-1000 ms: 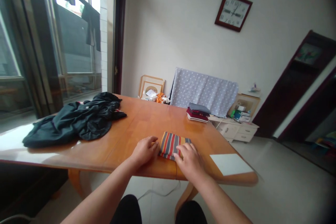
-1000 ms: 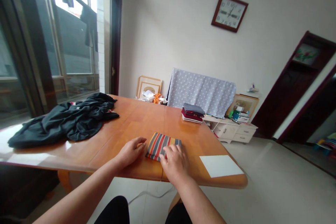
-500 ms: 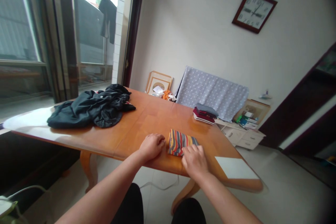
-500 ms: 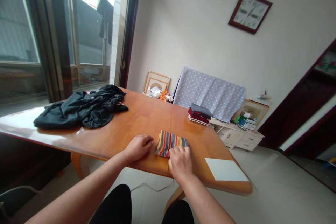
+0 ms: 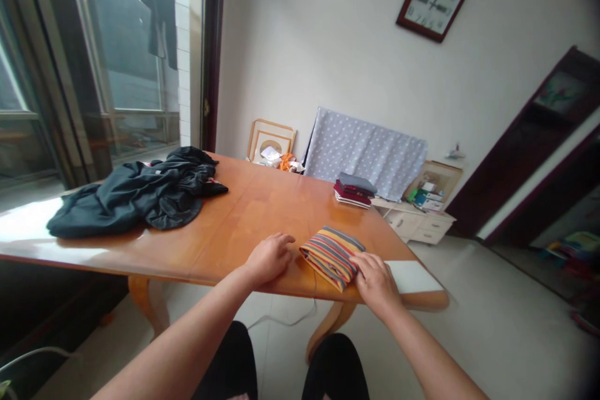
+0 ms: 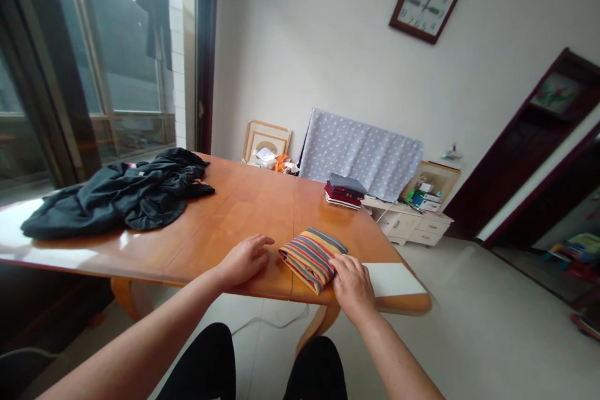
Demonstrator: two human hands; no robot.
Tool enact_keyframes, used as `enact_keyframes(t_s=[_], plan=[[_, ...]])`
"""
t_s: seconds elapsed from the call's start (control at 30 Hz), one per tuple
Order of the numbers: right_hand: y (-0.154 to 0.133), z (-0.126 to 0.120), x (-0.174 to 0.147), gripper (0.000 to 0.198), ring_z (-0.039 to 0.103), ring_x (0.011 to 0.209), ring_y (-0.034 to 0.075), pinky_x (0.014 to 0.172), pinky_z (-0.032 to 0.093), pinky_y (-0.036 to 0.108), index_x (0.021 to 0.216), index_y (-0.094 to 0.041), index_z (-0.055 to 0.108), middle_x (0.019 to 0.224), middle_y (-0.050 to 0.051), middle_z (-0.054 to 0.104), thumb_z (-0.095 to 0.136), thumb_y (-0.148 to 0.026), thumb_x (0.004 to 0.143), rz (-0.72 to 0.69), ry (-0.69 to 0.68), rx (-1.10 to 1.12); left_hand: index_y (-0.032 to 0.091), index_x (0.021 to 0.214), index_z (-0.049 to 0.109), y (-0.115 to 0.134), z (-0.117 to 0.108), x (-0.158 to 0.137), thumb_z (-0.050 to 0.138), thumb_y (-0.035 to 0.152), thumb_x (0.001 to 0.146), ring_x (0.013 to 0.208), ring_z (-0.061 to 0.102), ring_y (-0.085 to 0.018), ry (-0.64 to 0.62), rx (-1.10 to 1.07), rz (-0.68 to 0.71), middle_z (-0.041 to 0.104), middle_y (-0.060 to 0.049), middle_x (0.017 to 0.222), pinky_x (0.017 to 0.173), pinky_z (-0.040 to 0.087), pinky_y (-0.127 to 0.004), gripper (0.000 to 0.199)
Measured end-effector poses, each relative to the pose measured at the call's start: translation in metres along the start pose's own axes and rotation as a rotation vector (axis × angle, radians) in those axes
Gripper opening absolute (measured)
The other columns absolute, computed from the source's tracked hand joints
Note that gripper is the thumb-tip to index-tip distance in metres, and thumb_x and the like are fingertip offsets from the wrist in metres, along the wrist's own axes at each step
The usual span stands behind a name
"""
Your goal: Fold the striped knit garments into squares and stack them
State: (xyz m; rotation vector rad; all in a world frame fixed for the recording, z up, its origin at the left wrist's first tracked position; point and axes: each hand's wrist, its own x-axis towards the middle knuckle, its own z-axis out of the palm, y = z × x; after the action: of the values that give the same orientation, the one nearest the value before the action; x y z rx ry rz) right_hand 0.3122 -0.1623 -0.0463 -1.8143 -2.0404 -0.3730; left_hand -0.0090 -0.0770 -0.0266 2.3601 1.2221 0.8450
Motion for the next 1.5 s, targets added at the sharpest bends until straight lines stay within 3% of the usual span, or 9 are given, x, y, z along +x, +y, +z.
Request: enact_keyframes(t_s=[0.13, 0.23, 0.33, 0.43, 0.67, 1.0, 1.17, 1.37, 1.5], plan=[[-0.013, -0.001, -0.007, 0.04, 0.056, 0.118, 0.024, 0.103, 0.042, 0.037, 0.121, -0.022, 0.065, 0.125, 0.009, 0.067, 0.042, -0.021, 0.089, 0.143, 0.122, 0.158, 0.023, 0.13, 0.06, 0.01, 0.009, 0.006, 0.053, 0.03, 0.089, 0.115, 0.061, -0.024, -0.008, -0.073, 0.084, 0.064, -0.009, 0.127, 0.101, 0.047, -0.035, 0.041], [-0.029, -0.008, -0.014, 0.031, 0.063, 0.1, 0.024, 0.088, 0.047, 0.033, 0.106, -0.022, 0.066, 0.106, 0.009, 0.072, 0.041, -0.037, 0.094, 0.312, 0.166, 0.314, 0.025, 0.128, 0.059, 0.02, 0.015, 0.011, 0.055, 0.024, 0.086, 0.115, 0.06, -0.023, -0.014, -0.096, 0.19, 0.062, -0.007, 0.126, 0.103, 0.047, -0.036, 0.042], [-0.044, -0.017, -0.017, 0.043, 0.063, 0.074, 0.021, 0.066, 0.043, 0.028, 0.083, -0.024, 0.064, 0.078, 0.004, 0.071, 0.039, -0.056, 0.096, 0.471, 0.069, 0.362, 0.026, 0.119, 0.064, 0.028, 0.02, 0.015, 0.054, 0.021, 0.085, 0.115, 0.058, -0.024, -0.018, -0.082, 0.251, 0.062, -0.007, 0.124, 0.103, 0.047, -0.038, 0.035], [-0.055, -0.023, -0.017, 0.051, 0.06, 0.062, 0.018, 0.057, 0.035, 0.026, 0.069, -0.024, 0.06, 0.064, 0.001, 0.066, 0.041, -0.066, 0.092, 0.542, -0.054, 0.346, 0.025, 0.105, 0.065, 0.032, 0.026, 0.016, 0.053, 0.018, 0.085, 0.113, 0.058, -0.023, -0.024, -0.061, 0.287, 0.062, -0.007, 0.121, 0.101, 0.047, -0.038, 0.024], [-0.059, -0.016, -0.022, 0.035, 0.062, 0.066, 0.018, 0.054, 0.028, 0.026, 0.075, -0.026, 0.066, 0.069, 0.0, 0.07, 0.051, -0.054, 0.09, 0.59, -0.132, 0.278, 0.024, 0.092, 0.063, 0.031, 0.031, 0.016, 0.053, 0.014, 0.082, 0.108, 0.059, -0.022, -0.045, -0.051, 0.333, 0.063, -0.005, 0.114, 0.097, 0.048, -0.035, 0.017], [-0.057, -0.009, -0.026, 0.032, 0.062, 0.067, 0.017, 0.056, 0.026, 0.026, 0.075, -0.025, 0.062, 0.07, 0.0, 0.07, 0.051, -0.05, 0.092, 0.575, -0.103, 0.281, 0.023, 0.091, 0.064, 0.036, 0.029, 0.03, 0.051, 0.021, 0.089, 0.098, 0.062, -0.02, -0.02, -0.067, 0.239, 0.065, -0.005, 0.105, 0.092, 0.049, -0.034, 0.013], [-0.057, -0.01, -0.026, 0.03, 0.062, 0.065, 0.016, 0.055, 0.026, 0.026, 0.076, -0.025, 0.062, 0.069, -0.002, 0.07, 0.053, -0.049, 0.091, 0.564, -0.101, 0.339, 0.023, 0.109, 0.066, 0.052, 0.037, 0.049, 0.045, 0.036, 0.099, 0.112, 0.061, -0.022, 0.01, -0.006, 0.318, 0.066, -0.008, 0.12, 0.102, 0.046, -0.036, 0.026], [-0.052, -0.01, -0.029, 0.03, 0.06, 0.063, 0.015, 0.054, 0.028, 0.025, 0.075, -0.023, 0.062, 0.069, -0.002, 0.069, 0.056, -0.049, 0.089, 0.56, -0.078, 0.44, 0.027, 0.146, 0.049, 0.058, 0.062, 0.061, 0.043, 0.057, 0.098, 0.147, 0.033, -0.029, -0.098, 0.225, 0.451, 0.046, -0.009, 0.155, 0.119, 0.026, -0.051, 0.058], [-0.044, -0.017, -0.023, 0.038, 0.06, 0.064, 0.017, 0.058, 0.037, 0.026, 0.075, -0.023, 0.06, 0.069, 0.0, 0.068, 0.048, -0.054, 0.094, 0.525, 0.104, 0.486, 0.027, 0.151, 0.043, 0.045, 0.077, 0.059, 0.037, 0.058, 0.1, 0.148, 0.033, -0.029, -0.134, 0.285, 0.503, 0.043, -0.009, 0.157, 0.12, 0.024, -0.05, 0.061]])
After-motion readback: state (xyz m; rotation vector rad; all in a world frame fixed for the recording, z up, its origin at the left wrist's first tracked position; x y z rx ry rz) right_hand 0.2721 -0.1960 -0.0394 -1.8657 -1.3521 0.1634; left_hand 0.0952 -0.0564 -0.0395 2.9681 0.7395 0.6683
